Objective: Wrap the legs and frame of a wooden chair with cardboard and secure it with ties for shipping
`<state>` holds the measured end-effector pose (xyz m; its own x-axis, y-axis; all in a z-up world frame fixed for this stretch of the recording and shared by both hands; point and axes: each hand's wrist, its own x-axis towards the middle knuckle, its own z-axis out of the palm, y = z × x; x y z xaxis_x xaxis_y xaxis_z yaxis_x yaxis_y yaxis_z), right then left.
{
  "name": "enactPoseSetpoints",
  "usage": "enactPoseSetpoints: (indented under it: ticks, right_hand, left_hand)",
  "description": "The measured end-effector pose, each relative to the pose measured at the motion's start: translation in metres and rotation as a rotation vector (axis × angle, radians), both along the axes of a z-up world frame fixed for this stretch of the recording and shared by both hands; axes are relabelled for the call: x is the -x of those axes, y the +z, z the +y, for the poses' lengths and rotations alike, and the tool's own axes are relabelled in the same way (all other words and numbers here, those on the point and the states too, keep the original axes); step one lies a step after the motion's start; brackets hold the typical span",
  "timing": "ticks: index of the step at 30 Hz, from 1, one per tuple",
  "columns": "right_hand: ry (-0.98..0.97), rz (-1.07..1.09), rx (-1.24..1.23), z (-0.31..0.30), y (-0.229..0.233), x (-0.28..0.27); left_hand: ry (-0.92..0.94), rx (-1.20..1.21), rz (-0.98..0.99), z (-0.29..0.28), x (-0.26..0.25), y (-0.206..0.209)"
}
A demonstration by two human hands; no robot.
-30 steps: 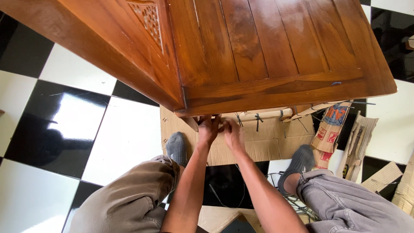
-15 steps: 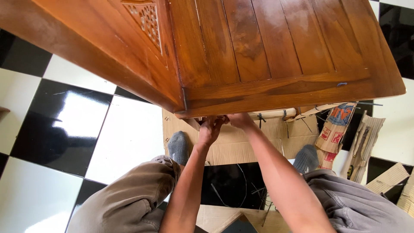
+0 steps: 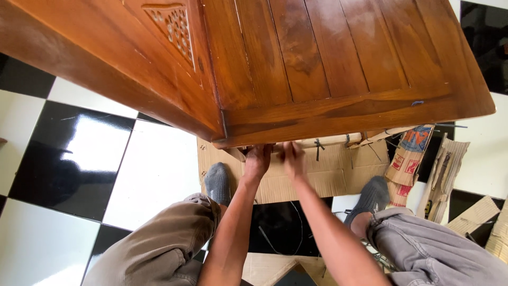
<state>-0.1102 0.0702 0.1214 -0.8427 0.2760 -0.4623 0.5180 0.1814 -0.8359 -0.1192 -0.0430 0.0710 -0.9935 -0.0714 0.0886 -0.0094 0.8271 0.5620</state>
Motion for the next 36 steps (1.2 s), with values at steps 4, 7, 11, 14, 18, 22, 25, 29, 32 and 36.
enactPoseSetpoints:
  ticks: [4,7,11,14,18,22,25,29,32,36]
  right_hand:
    - [0.030,0.091,-0.019,0.000,-0.013,-0.038]
    - [0.047,0.000,0.024,0.004,-0.026,-0.049]
    - [-0.104,-0.040,0.252,0.003,-0.043,-0.052]
    - [-0.292,-0.072,0.476,-0.005,0.001,-0.041]
    - [-0.347,-0.070,0.669,-0.006,-0.018,-0.026]
    - [-0.239,-0.115,0.779,-0.005,-0.063,-0.018]
    - [-0.181,-0.132,0.846,-0.009,-0.021,-0.016]
    - [-0.181,-0.151,0.927,-0.010,-0.014,-0.016]
    - [-0.183,-0.135,0.923,-0.013,0.007,-0.017]
    - [-0.208,-0.147,0.892,-0.013,0.002,-0.011]
  left_hand:
    - [0.077,0.099,0.066,0.002,0.003,-0.034]
    - [0.131,0.274,0.281,0.004,0.011,-0.064]
    - [0.112,0.209,0.350,0.002,0.011,-0.082]
    - [0.140,0.232,0.368,0.002,0.009,-0.096]
    - [0.151,0.230,0.405,0.002,0.009,-0.090]
    - [0.131,0.116,0.313,0.003,0.003,-0.060]
    - [0.136,0.010,0.163,0.003,0.003,-0.059]
    - [0.147,0.074,0.147,0.003,0.005,-0.061]
    - [0.142,-0.025,0.014,0.001,0.004,-0.053]
    - [0.151,0.010,0.045,0.002,0.006,-0.060]
